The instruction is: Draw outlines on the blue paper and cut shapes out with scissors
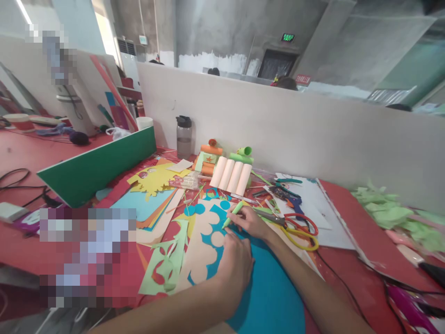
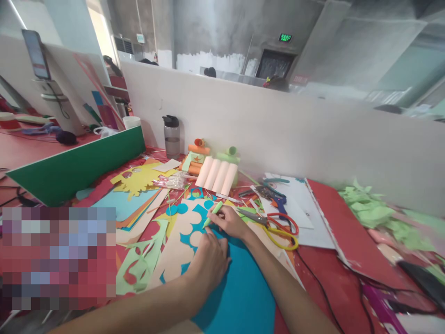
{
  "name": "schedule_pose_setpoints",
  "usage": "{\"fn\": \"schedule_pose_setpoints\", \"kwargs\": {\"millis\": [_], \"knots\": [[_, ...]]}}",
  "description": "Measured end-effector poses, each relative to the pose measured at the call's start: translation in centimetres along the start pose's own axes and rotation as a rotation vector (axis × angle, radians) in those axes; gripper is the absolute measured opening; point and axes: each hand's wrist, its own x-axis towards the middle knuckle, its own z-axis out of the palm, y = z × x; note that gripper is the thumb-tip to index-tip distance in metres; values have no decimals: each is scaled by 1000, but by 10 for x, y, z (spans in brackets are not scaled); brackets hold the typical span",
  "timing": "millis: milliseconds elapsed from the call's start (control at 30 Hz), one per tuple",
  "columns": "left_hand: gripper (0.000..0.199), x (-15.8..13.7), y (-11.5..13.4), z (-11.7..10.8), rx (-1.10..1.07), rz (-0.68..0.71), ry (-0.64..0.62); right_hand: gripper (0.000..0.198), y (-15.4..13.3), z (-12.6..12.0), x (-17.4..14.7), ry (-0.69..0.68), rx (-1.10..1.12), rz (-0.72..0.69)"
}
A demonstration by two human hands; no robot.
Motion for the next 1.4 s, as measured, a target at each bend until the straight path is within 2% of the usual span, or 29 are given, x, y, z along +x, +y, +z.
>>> {"fn": "schedule_pose_setpoints", "kwargs": {"millis": [133,333,467,633,833,967,1167,1400], "knots": [[45,-2,-1,-4,-2,117,8,40,0,0,0,-16,3,7],[44,-4,-3,-17,63,116,-49,38,-2,-1,2,-52,4,5],[47,-3,-3,-19,66,134,-56,39,-4,0,2,-47,-16,-8],[41,6,-3,-18,35,136,-138,42,-3,1,0,-18,-24,-34],[38,8,-1,-13,-71,64,-71,42,-5,3,-1,-5,-4,-13],[35,11,0,-15,-21,26,-108,41,-4,5,-1,27,5,-31],[34,12,-6,-17,-8,73,-132,43,-4,6,-2,53,10,-6],[33,9,-8,-16,-19,82,-81,41,1,6,-2,69,0,-10]]}}
